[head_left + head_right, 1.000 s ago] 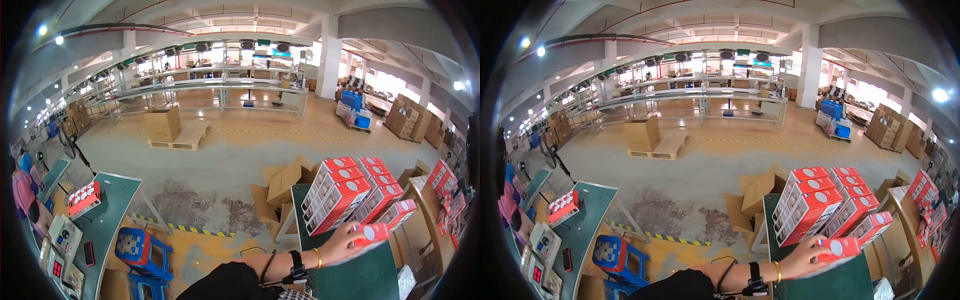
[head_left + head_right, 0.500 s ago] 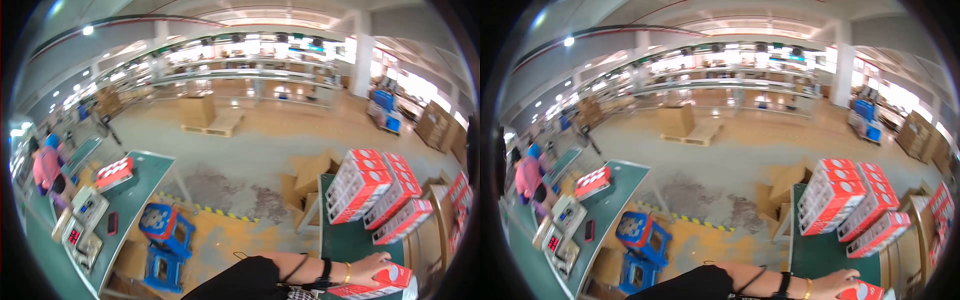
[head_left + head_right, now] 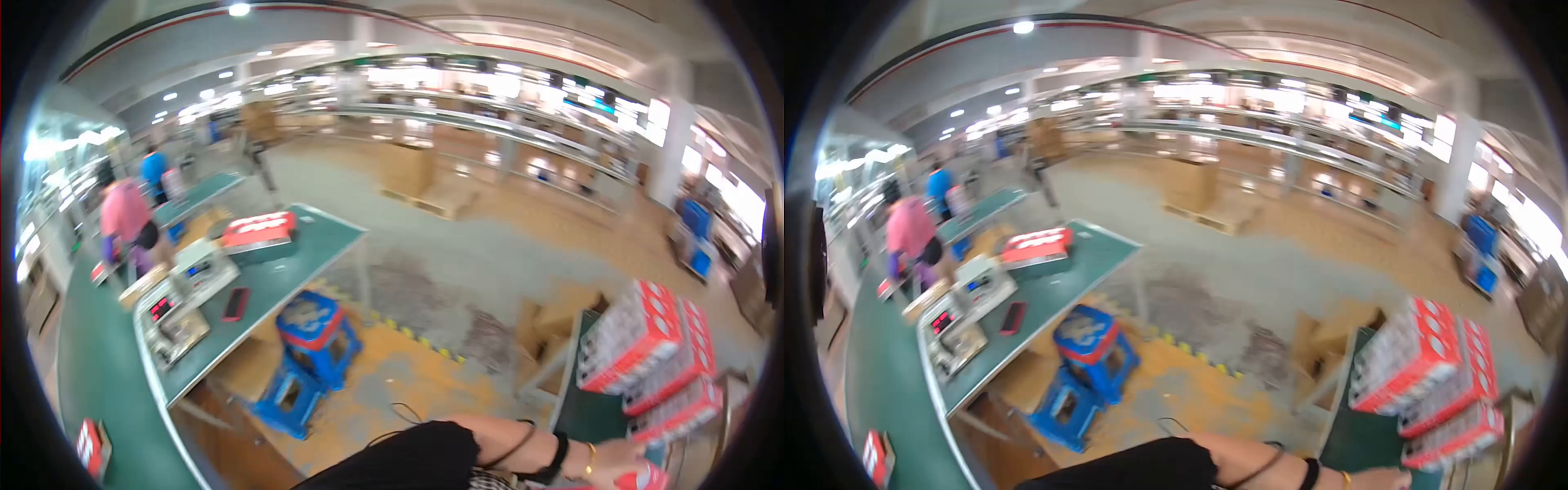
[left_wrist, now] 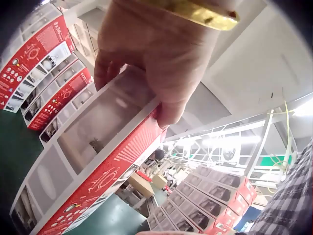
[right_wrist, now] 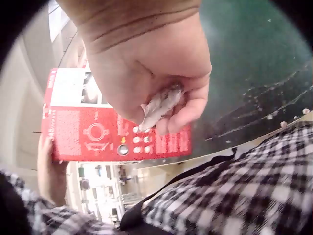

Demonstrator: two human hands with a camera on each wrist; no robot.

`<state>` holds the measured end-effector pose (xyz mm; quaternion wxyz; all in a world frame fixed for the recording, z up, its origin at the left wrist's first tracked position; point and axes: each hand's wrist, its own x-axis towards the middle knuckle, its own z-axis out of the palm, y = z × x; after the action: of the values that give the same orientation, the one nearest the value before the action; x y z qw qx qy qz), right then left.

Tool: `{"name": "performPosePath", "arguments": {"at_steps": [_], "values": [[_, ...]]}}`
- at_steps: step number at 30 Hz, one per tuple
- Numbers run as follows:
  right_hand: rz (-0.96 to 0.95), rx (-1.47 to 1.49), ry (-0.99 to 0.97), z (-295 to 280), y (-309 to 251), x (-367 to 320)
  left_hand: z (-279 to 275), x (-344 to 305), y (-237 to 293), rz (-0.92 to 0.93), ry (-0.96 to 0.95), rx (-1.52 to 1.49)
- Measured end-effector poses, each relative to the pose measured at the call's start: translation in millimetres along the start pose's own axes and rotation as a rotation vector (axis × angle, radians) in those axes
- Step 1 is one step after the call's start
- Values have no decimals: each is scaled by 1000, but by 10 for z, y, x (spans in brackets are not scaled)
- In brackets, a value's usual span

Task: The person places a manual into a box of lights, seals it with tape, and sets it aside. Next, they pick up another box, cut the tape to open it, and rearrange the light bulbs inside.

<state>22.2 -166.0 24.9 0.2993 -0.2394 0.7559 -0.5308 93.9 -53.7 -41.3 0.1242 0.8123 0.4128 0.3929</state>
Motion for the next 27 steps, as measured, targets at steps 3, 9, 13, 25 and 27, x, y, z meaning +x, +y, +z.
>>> {"name": "performPosePath", "arguments": {"at_steps": [3,9,13,25,27], "values": [[10,264,1117,985,828,-1785,-398,-112,310,-73,14,-28],[348,326,2255,2105,387,-2344,-462,-19,351,-45,-30,32],[439,286,2396,2118,398,-2409,-338,42,319,10,-38,66],[454,475,2335,1861,138,-2330,-319,107,370,80,-133,-7],[464,470,2327,1864,138,-2350,-318,97,392,77,-137,-6]]}}
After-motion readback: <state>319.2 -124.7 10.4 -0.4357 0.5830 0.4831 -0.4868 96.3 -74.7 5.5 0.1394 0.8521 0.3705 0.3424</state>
